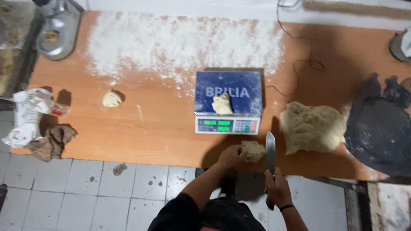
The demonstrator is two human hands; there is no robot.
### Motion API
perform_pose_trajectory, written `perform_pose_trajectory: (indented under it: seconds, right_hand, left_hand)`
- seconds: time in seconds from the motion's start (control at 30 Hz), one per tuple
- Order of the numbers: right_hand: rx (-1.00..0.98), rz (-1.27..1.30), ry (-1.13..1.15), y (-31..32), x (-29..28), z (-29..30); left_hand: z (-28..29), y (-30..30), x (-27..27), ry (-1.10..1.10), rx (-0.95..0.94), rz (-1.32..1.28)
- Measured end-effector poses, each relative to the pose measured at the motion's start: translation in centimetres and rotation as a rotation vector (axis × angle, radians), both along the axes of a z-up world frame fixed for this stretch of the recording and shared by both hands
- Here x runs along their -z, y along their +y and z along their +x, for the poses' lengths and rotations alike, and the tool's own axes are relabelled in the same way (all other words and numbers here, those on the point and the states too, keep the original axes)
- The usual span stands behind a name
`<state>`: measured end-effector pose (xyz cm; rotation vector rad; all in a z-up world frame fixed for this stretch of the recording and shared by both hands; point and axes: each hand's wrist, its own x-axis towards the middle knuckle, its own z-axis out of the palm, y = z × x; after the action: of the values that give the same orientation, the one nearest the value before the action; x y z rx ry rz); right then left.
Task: Portioning a large mass of dough into individual pieces using a knife and a digital scale.
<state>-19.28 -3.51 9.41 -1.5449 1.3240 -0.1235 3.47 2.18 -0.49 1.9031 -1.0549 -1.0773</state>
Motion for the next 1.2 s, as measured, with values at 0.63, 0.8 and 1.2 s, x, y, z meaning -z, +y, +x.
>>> perform_pose_trajectory:
  seconds: [0.63, 0.8, 1.2]
  right_hand:
    - [-0.153, -0.112, 0.073, -2.1, 3.4, -1.0]
    - [-0.273, -0.224, -0.064, -3.7, 0.1, 7.0]
    - [-0.662, -0.942, -0.036, 3.8, -2.2, 23.4]
  left_hand:
    - [1.4, 4.3, -8.6, -0.137, -0.362, 0.008]
    - [8.7, 5.0, -8.0, -0.2, -0.633, -0.172]
    - [23.4, 2.7, -6.6, 1.262, -1.02, -0.482]
